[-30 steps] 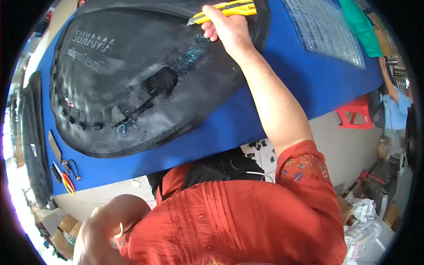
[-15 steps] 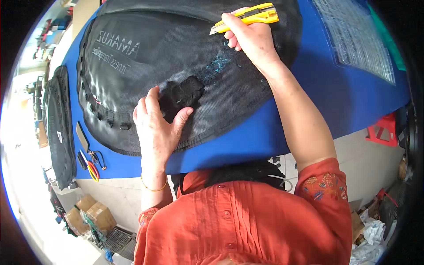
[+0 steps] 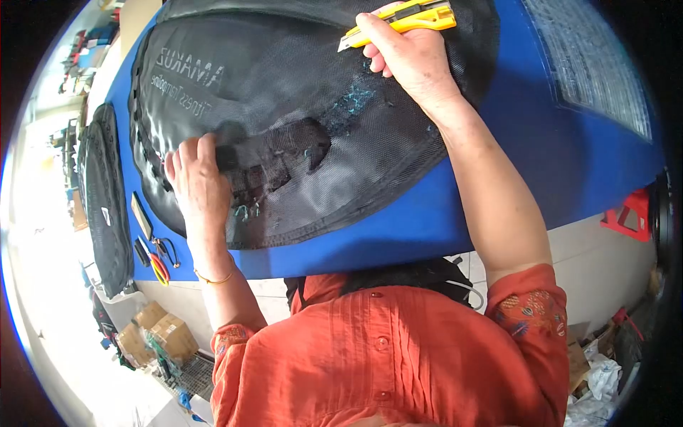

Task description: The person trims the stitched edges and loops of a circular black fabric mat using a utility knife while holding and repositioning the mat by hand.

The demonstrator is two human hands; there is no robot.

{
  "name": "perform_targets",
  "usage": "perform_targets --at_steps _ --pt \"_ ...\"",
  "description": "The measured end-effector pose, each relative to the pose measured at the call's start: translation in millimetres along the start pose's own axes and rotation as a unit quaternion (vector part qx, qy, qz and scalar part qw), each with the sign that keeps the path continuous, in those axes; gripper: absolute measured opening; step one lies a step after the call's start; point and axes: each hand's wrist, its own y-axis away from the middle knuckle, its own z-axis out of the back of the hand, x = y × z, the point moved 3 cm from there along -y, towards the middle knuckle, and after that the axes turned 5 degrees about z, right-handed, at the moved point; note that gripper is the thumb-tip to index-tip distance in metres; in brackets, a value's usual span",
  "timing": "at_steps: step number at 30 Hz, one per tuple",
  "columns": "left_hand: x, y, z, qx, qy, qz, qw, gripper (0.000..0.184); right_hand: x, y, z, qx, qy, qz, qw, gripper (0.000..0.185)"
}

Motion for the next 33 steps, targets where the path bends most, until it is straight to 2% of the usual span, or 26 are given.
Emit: perform_targets --at_steps 2,3,5,6,7,8,10,12,15,22,25,28,30,33 --pt "21 11 -11 0.029 -0.009 0.041 0.999 0.054 -1 0 0 0.0 0.0 0.001 1.0 0.026" --pt "24 15 -1 0.086 -0.019 0.101 0.991 0.058 4 0 -2 -0.003 -0.001 -0.001 1.0 0.026" --pt "14 24 28 0.031 -0.012 0.097 0.995 0.054 13 -1 -8 0.006 -0.047 -0.044 0.998 0.028" --pt "4 27 40 -0.015 0.064 0.09 0.994 0.046 15 0 -8 0.007 -0.048 -0.045 0.998 0.028" --pt "-13 28 47 -0.089 0.139 0.062 0.984 0.031 17 0 -9 0.009 -0.044 -0.058 0.997 0.029" --pt "-36 32 51 -0.096 0.196 0.063 0.974 0.02 17 0 -9 0.011 -0.038 -0.071 0.997 0.029" --pt "-77 41 49 -0.094 0.281 -0.029 0.955 0.021 16 -1 -9 0.016 -0.04 -0.049 0.998 0.029" --pt "-106 46 35 -0.077 0.318 -0.027 0.944 0.032 16 -1 -8 0.019 -0.037 -0.045 0.998 0.03" --pt "-121 37 17 -0.121 0.306 -0.006 0.944 0.032 18 1 -9 0.0 -0.058 -0.07 0.996 0.03" --pt "-115 35 -2 -0.107 0.316 -0.029 0.942 0.021 16 -3 -8 0.001 -0.02 -0.079 0.997 0.031" --pt "-115 35 -3 -0.082 0.361 0.014 0.929 0.016 19 -2 -7 0.005 -0.018 -0.084 0.996 0.031" --pt "-117 33 6 -0.115 0.294 0.007 0.949 0.013 20 -1 -7 0.011 -0.004 -0.096 0.995 0.031" --pt "-118 29 9 -0.143 0.265 -0.071 0.951 0.012 17 -1 -8 0.007 -0.028 -0.107 0.994 0.031" --pt "-112 25 6 -0.107 0.272 -0.068 0.954 0.013 14 -1 -8 0.01 -0.027 -0.081 0.996 0.031"
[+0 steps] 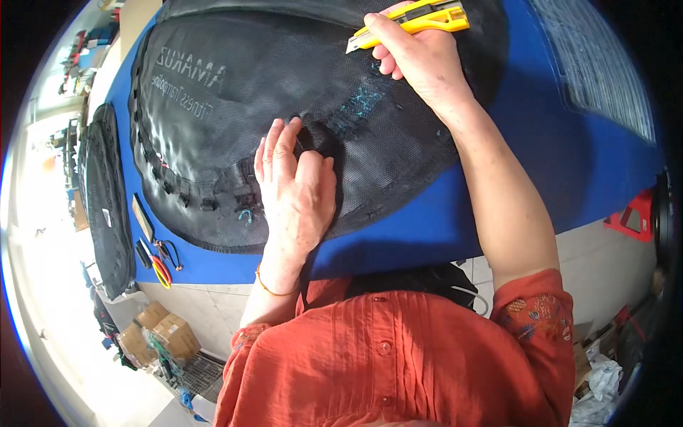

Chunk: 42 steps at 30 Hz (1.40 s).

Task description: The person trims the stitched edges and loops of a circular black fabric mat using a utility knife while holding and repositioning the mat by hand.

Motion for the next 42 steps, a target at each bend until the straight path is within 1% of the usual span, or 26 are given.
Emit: perform_targets --at_steps 2,4,8,11,12,13,17,19,20,21,23,24,26,33,36,38,40,42 --pt "3 -2 1 0.011 -0.006 0.0 1.0 0.014 -1 0 1 -0.001 0.006 -0.012 1.0 0.031" --pt "6 -2 0 0.029 0.015 -0.008 0.999 0.015 -2 0 2 0.015 0.02 -0.002 1.0 0.03" --pt "7 3 1 0.028 0.044 0.011 0.999 0.017 -2 1 2 -0.018 0.047 -0.01 0.999 0.027" --pt "10 7 -3 0.021 0.039 0.043 0.998 0.022 -2 1 3 -0.013 0.037 -0.013 0.999 0.023" --pt "13 7 -5 -0.007 0.073 0.045 0.996 0.024 -1 1 4 -0.013 0.033 -0.012 0.999 0.021" --pt "16 7 -5 -0.035 0.107 0.046 0.993 0.026 -7 1 11 0.001 0.072 0.098 0.993 0.027" --pt "17 5 -2 -0.02 0.116 0.048 0.992 0.033 -5 2 11 0.001 0.089 0.106 0.99 0.028" --pt "19 5 -1 -0.008 0.143 0.103 0.984 0.039 -5 3 11 0.003 0.095 0.107 0.99 0.027" --pt "17 5 0 -0.022 0.172 0.17 0.97 0.045 -5 3 11 0.001 0.099 0.108 0.989 0.027" --pt "18 3 1 -0.022 0.174 0.172 0.969 0.045 -5 3 11 0.003 0.101 0.107 0.989 0.027" --pt "21 -3 0 0.026 0.174 0.18 0.968 0.044 -6 1 12 0.004 0.078 0.104 0.992 0.026" --pt "21 -4 1 0.024 0.175 0.182 0.967 0.044 -5 1 11 0.006 0.08 0.104 0.991 0.026" --pt "21 -6 1 0.043 0.162 0.181 0.969 0.038 -3 2 10 0.003 0.074 0.113 0.991 0.024" --pt "22 -7 1 0.05 0.155 0.176 0.971 0.031 0 4 10 0.0 0.061 0.104 0.993 0.024" --pt "24 -7 2 0.055 0.17 0.181 0.967 0.027 9 13 4 -0.004 0.074 0.118 0.99 0.024" --pt "24 -7 2 0.067 0.185 0.166 0.966 0.023 19 24 -6 0.057 0.084 0.131 0.986 0.022" --pt "25 -7 2 0.072 0.191 0.17 0.964 0.022 20 33 -17 0.152 0.078 0.107 0.979 0.015" --pt "25 -7 3 0.079 0.195 0.173 0.962 0.021 15 39 -27 0.196 0.124 0.11 0.966 0.013"
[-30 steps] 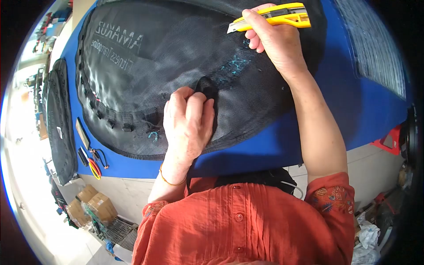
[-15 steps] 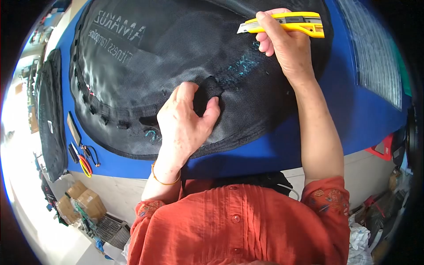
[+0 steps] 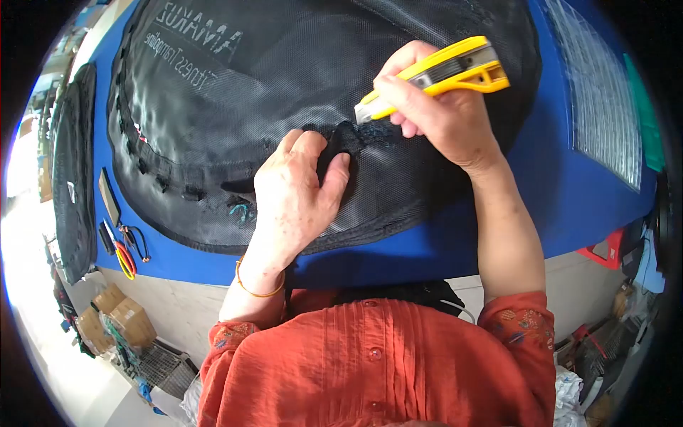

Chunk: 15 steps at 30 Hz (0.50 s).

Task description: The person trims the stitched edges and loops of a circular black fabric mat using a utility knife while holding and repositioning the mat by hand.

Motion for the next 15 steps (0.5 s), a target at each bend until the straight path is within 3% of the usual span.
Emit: perform_targets --at_steps 1,6,8,12,15 --pt "-1 0 0 0.008 -0.005 -0.001 1.0 0.02 -5 -1 -4 0.018 0.026 0.05 0.998 0.012" --pt "1 0 1 0.023 -0.008 0.004 1.0 0.02 -12 -1 -2 0.044 0.011 0.011 0.999 0.013" --pt "1 -1 0 0.021 -0.007 -0.005 1.0 0.02 -8 -2 -1 0.108 0.139 0.063 0.982 0.013" --pt "0 -1 1 0.022 -0.007 0.0 1.0 0.02 -12 -2 -2 0.116 0.132 0.048 0.983 0.014" --pt "0 -1 1 0.017 -0.01 -0.001 1.0 0.02 -16 -3 -4 0.061 0.073 0.093 0.991 0.014"
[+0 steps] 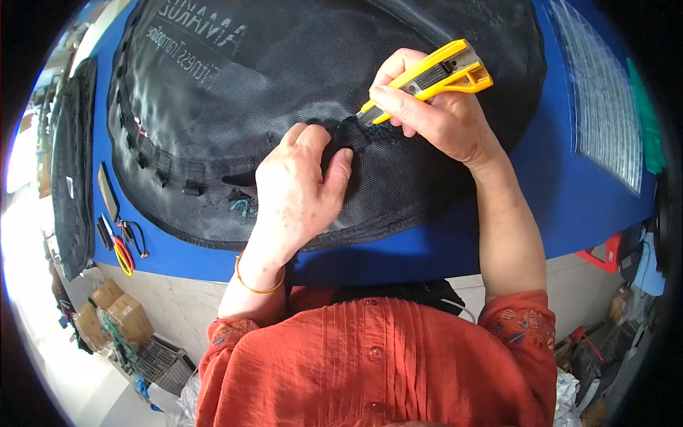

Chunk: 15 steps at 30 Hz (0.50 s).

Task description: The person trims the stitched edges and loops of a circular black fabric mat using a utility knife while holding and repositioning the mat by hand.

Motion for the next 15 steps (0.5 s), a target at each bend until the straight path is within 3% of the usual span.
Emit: perform_targets --at_steps 3,5,8,9,13,15 --pt "0.6 -0.1 -0.1 0.01 -0.003 0.011 1.0 0.021 0.0 -0.4 2.7 0.007 -0.008 -0.005 1.0 0.015" --pt "0.2 0.1 0.0 0.006 0.002 0.011 1.0 0.021 1.2 0.1 7.9 0.081 -0.005 -0.105 0.991 0.017" --pt "-0.3 -0.1 0.2 0.017 0.003 0.028 0.999 0.021 3.4 0.2 9.7 0.123 0.025 -0.072 0.989 0.018" --pt "-0.6 -0.5 -0.2 0.018 0.002 0.028 0.999 0.021 2.1 0.3 8.4 0.127 -0.008 -0.105 0.986 0.019" --pt "0.5 -0.1 -0.7 0.005 0.002 0.018 1.0 0.022 -3.4 3.0 3.7 0.095 -0.024 -0.089 0.991 0.018" --pt "0.1 -0.8 -0.6 -0.003 -0.001 0.003 1.0 0.022 -4.3 2.5 1.9 0.016 -0.05 -0.06 0.997 0.011"
